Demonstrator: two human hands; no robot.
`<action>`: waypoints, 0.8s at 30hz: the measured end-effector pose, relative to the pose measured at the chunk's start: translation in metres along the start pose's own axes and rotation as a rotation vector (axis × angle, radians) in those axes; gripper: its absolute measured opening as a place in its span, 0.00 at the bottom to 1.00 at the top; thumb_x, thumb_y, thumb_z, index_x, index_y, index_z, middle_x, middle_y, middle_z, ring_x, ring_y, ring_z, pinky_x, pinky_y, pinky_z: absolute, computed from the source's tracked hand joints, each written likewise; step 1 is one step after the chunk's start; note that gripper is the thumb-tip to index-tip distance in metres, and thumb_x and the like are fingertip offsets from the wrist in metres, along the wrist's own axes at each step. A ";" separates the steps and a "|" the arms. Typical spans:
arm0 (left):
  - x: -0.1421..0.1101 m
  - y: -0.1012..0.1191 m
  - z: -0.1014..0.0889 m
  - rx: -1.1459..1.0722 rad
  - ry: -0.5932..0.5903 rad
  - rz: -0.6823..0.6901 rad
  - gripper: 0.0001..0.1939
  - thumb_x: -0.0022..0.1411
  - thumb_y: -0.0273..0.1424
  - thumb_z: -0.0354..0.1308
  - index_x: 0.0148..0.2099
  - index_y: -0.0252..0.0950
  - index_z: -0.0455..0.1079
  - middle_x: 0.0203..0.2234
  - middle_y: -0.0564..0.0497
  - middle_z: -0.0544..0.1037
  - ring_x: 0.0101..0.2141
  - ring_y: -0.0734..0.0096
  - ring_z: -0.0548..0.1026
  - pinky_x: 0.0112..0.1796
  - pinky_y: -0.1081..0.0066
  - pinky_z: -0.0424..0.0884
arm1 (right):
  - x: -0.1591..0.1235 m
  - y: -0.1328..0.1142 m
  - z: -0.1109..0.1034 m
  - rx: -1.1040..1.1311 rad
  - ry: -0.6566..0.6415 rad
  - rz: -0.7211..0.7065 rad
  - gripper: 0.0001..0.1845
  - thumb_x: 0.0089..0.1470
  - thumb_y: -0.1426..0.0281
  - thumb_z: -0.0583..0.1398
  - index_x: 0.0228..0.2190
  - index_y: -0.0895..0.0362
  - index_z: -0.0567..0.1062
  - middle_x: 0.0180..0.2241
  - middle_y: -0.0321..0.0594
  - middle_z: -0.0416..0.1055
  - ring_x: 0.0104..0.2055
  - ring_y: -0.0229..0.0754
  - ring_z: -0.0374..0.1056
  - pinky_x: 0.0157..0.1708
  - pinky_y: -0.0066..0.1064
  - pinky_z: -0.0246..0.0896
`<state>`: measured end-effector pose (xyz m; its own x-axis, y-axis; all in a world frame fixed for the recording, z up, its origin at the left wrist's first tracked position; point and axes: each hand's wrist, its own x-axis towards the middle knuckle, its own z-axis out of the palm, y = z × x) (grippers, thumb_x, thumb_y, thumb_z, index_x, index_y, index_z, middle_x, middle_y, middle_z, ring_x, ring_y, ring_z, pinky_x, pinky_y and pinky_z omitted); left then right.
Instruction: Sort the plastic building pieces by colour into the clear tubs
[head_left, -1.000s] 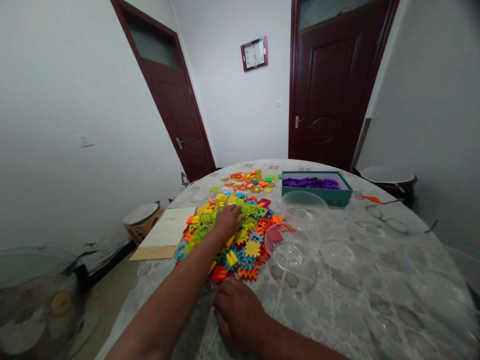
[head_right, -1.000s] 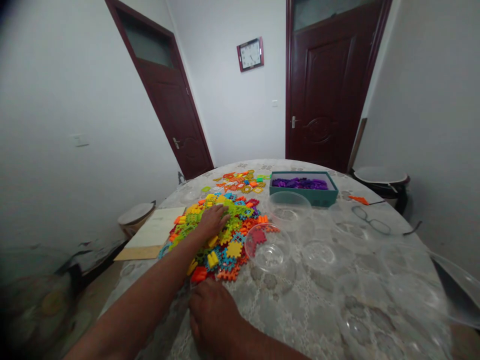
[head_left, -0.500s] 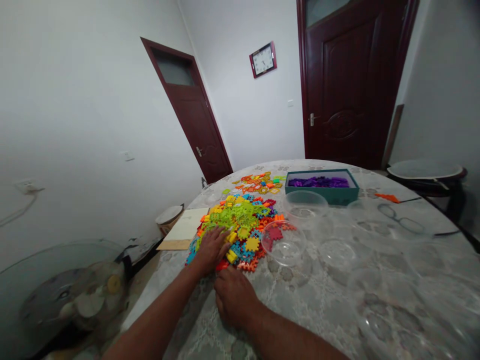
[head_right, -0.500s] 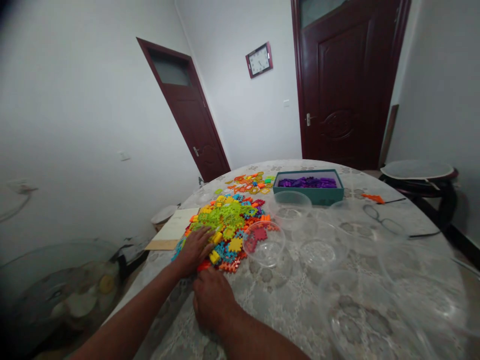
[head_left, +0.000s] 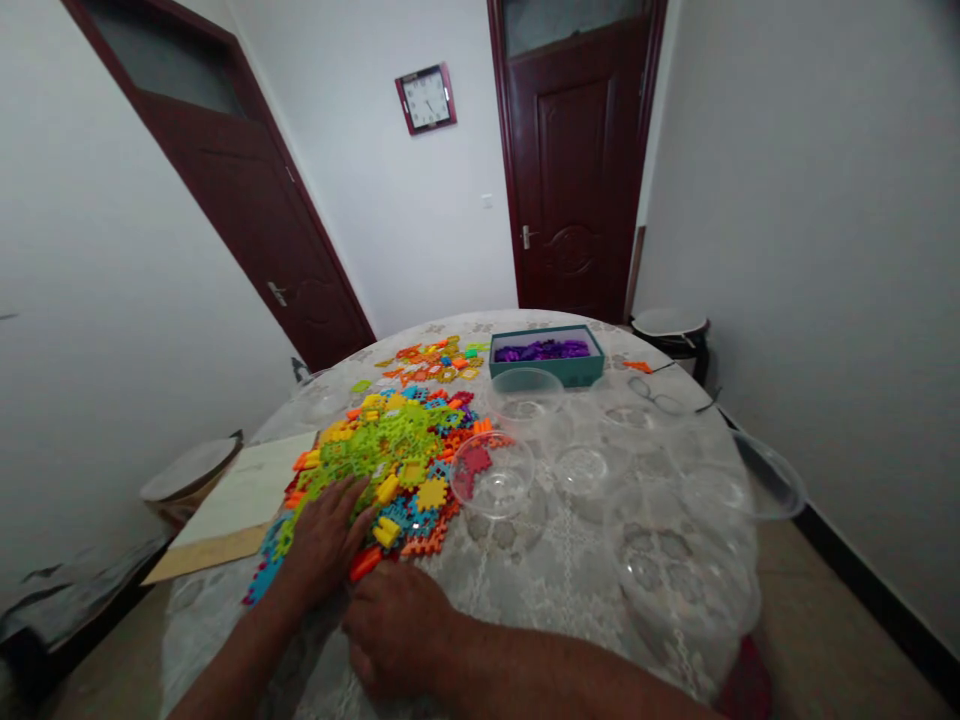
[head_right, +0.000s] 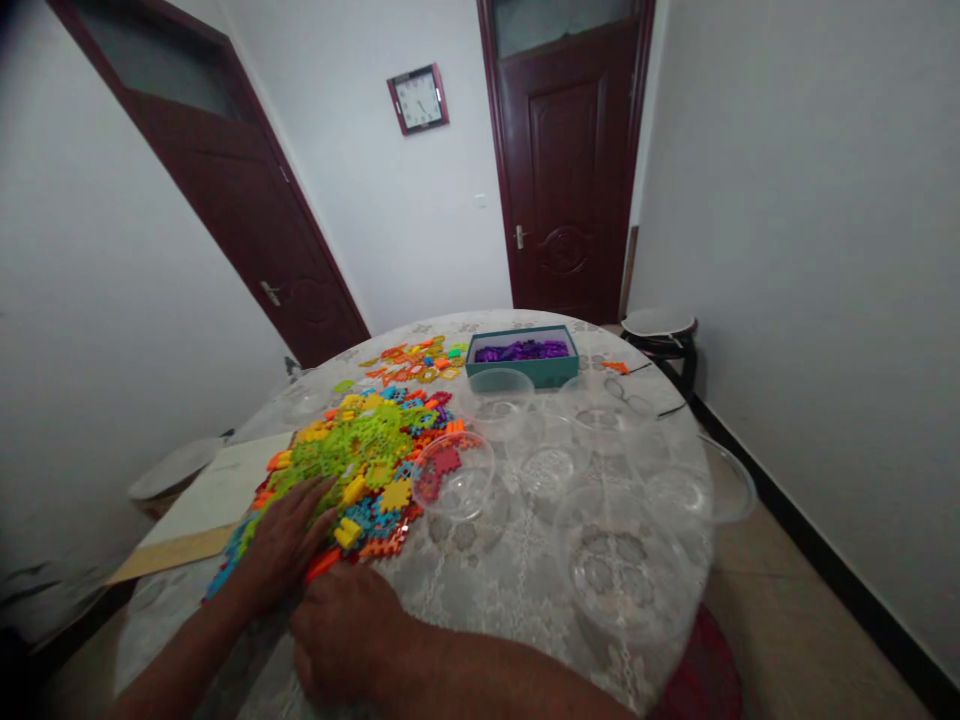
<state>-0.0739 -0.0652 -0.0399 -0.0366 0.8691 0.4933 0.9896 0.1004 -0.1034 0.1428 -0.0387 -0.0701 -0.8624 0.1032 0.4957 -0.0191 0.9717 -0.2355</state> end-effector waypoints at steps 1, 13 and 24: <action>0.005 0.000 0.001 -0.027 0.019 0.015 0.25 0.73 0.43 0.48 0.66 0.43 0.69 0.60 0.40 0.77 0.60 0.49 0.74 0.59 0.48 0.71 | 0.000 0.001 -0.001 -0.007 -0.004 -0.026 0.11 0.59 0.62 0.62 0.33 0.57 0.76 0.34 0.41 0.74 0.36 0.46 0.68 0.34 0.35 0.67; 0.043 0.034 0.009 -0.290 0.253 0.097 0.21 0.73 0.37 0.51 0.65 0.40 0.64 0.56 0.37 0.77 0.59 0.46 0.73 0.61 0.45 0.69 | -0.023 -0.008 -0.160 -0.113 0.392 0.210 0.14 0.65 0.75 0.57 0.49 0.54 0.76 0.53 0.45 0.76 0.57 0.47 0.69 0.60 0.43 0.64; 0.035 0.038 0.000 -0.392 0.304 0.141 0.18 0.70 0.34 0.55 0.60 0.44 0.68 0.52 0.42 0.79 0.58 0.45 0.75 0.60 0.40 0.69 | -0.179 0.133 -0.307 -0.756 -0.141 1.094 0.19 0.63 0.74 0.60 0.53 0.61 0.81 0.54 0.55 0.78 0.58 0.54 0.70 0.63 0.42 0.58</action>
<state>-0.0379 -0.0314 -0.0262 0.0855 0.6749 0.7330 0.9619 -0.2476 0.1158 0.4503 0.1372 0.0668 -0.2998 0.9208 0.2495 0.9540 0.2870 0.0870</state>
